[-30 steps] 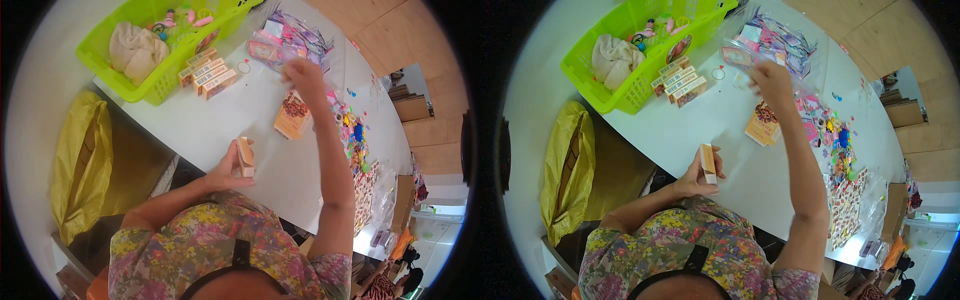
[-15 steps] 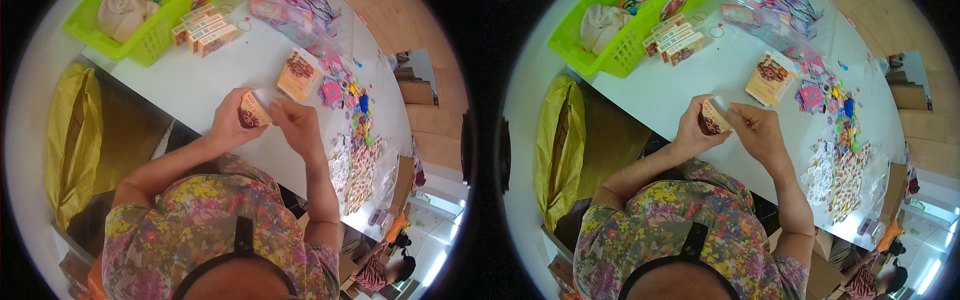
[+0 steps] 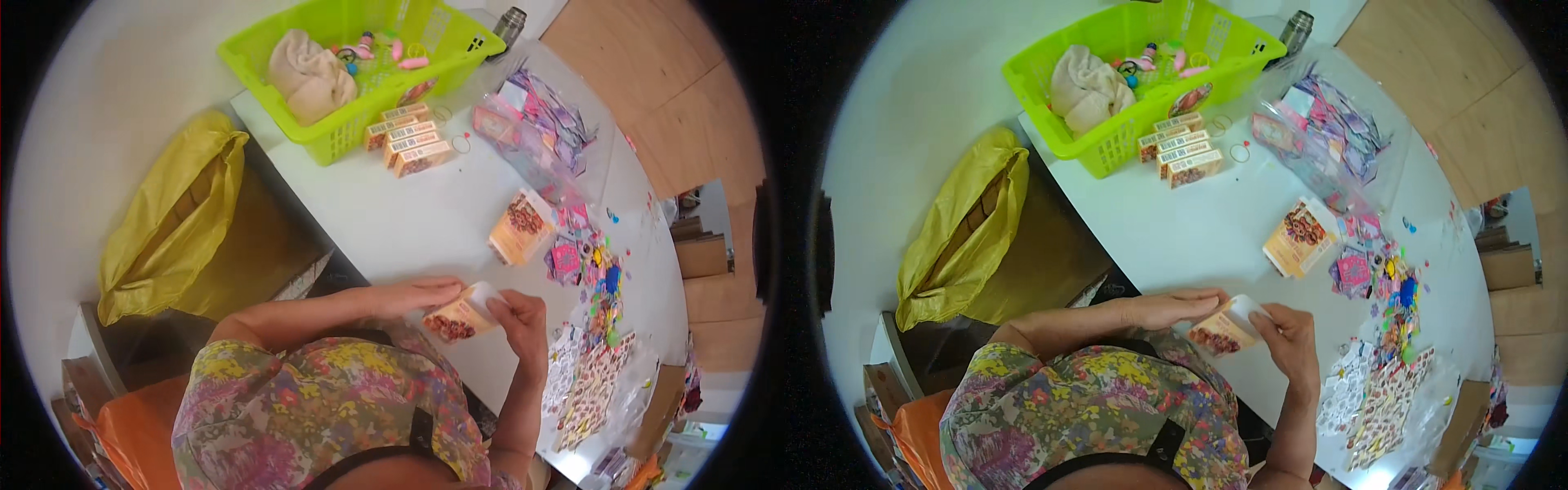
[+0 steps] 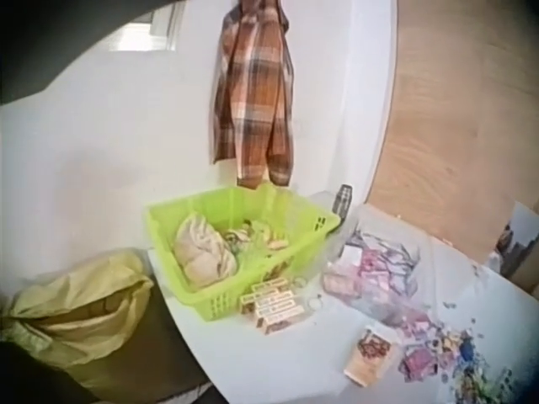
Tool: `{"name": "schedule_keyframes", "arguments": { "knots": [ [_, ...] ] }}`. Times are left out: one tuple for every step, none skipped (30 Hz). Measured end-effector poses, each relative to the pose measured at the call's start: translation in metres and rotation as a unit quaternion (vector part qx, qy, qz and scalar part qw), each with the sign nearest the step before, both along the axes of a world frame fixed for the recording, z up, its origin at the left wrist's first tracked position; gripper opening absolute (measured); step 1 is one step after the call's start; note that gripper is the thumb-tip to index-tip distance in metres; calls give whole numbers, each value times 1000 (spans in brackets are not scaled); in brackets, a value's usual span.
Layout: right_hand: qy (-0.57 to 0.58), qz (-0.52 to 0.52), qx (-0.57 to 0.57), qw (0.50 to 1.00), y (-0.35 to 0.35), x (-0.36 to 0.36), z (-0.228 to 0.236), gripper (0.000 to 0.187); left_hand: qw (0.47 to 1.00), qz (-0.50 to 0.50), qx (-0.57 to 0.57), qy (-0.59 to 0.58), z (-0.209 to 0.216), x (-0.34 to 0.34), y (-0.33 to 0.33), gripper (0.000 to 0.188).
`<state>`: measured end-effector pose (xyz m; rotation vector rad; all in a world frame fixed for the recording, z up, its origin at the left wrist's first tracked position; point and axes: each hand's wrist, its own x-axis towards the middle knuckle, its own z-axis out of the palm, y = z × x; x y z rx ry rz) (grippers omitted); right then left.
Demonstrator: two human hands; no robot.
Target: Packaging small items like stickers and toys into small cardboard boxes at a production workstation.
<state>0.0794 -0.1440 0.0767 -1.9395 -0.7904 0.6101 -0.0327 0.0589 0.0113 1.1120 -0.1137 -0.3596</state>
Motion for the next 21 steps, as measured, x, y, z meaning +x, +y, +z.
{"name": "schedule_keyframes", "arguments": {
  "knots": [
    [50,-6,17,999,-2,-2,-1,16,1000,-26,5,6,-4,-1,-1,47],
    [100,-13,33,994,-3,-3,-2,15,996,-61,-30,57,-11,1,-3,58],
    [98,-9,36,994,-6,-5,-3,15,996,-57,-26,56,-16,1,-6,58],
    [100,-26,42,994,-8,-6,-3,15,992,-86,-69,61,-18,1,-9,61],
    [105,-48,48,992,-11,-8,-3,15,984,-120,-113,69,-20,2,-14,64],
    [107,-48,51,992,-13,-8,-1,15,975,-157,-156,35,-19,3,-19,69],
    [95,-50,55,993,-15,-9,1,15,975,-157,-154,38,-18,2,-22,69],
    [84,-53,53,994,-17,-10,3,15,967,-166,-187,43,-8,2,-24,71],
    [88,-56,49,993,-17,-11,7,15,958,-176,-221,49,-4,3,-26,73],
    [86,-39,48,994,-17,-13,10,14,956,-178,-226,54,-7,3,-28,73],
    [82,-26,50,995,-20,-14,12,13,956,-199,-213,21,-7,5,-32,73],
    [87,-35,48,994,-23,-13,8,13,954,-221,-202,-10,-6,7,-36,73],
    [98,-68,49,992,-27,-10,0,16,951,-229,-209,-2,-5,11,-38,73],
    [113,-108,46,987,-32,-10,-6,18,979,-181,-86,24,5,17,-38,68],
    [129,-128,47,982,-31,-11,-4,21,989,-136,39,52,6,20,-40,63],
    [146,-154,43,976,-28,-15,0,24,991,-121,18,47,-3,16,-41,59],
    [149,-151,60,975,-31,-17,-4,31,993,-109,-5,41,-12,12,-42,56],
    [150,-146,77,975,-34,-16,-11,38,993,-104,3,55,2,13,-42,57],
    [188,-147,160,958,-35,-16,-16,35,993,-98,16,67,16,17,-41,58],
    [216,-144,245,934,-34,-18,-18,34,990,-118,5,75,8,18,-41,58],
    [218,-156,239,933,-33,-22,-21,34,994,-90,-14,68,-1,21,-38,60]
  ]
}}
